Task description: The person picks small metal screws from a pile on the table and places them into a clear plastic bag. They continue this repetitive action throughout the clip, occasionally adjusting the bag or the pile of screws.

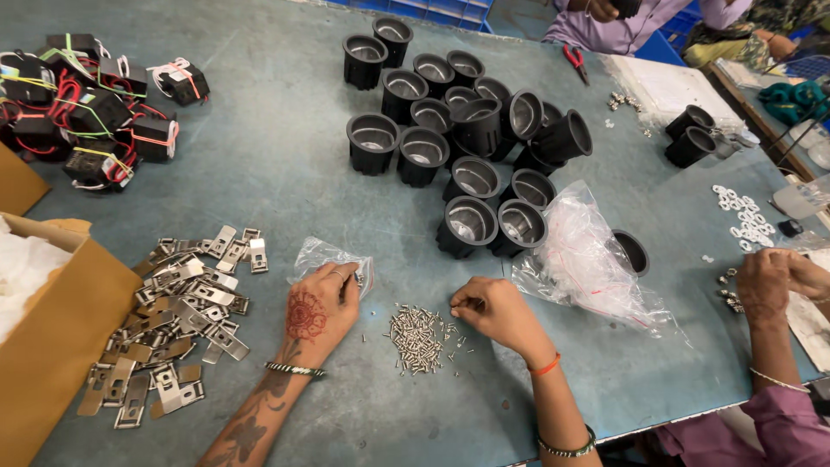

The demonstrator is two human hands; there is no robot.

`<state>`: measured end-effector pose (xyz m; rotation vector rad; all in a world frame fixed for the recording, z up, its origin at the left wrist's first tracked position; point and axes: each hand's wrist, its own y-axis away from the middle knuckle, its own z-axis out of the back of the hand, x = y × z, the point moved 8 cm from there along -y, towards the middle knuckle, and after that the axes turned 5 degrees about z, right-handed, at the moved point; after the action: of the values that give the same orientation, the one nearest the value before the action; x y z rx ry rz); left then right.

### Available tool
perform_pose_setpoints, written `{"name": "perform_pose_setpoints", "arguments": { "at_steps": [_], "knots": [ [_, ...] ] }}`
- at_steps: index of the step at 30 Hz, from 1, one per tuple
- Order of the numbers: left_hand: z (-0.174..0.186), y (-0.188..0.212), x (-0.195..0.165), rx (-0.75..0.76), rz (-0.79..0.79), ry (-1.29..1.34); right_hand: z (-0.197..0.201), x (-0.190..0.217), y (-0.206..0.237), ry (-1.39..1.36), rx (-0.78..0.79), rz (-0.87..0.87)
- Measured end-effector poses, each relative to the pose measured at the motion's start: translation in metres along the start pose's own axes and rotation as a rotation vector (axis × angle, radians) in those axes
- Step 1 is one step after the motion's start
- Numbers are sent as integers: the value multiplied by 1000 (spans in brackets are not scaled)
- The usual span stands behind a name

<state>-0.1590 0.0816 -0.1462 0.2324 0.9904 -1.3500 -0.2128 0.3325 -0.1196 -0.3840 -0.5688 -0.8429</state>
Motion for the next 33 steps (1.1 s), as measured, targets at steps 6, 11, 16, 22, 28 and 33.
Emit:
{"name": "perform_pose_setpoints", "arguments": {
  "at_steps": [6, 11, 16, 22, 28, 33],
  "knots": [
    [-101, -46, -2, 15, 33, -1, 28, -97, -27, 81, -48, 5],
    [-170, -57, 13, 38, 47, 6, 32, -159, -33, 102, -58, 16],
    [-200, -61, 25, 25, 46, 19, 37, -190, -36, 141, -102, -7],
    [-214, -64, 34, 35, 48, 15, 27, -200, -42, 155, -67, 6],
    [-217, -69, 33, 35, 35, -1, 19, -201, -48, 223, -20, 31],
    [-226, -72, 35, 73, 87, 15, 21, -206, -52, 101, -53, 41]
  ]
}}
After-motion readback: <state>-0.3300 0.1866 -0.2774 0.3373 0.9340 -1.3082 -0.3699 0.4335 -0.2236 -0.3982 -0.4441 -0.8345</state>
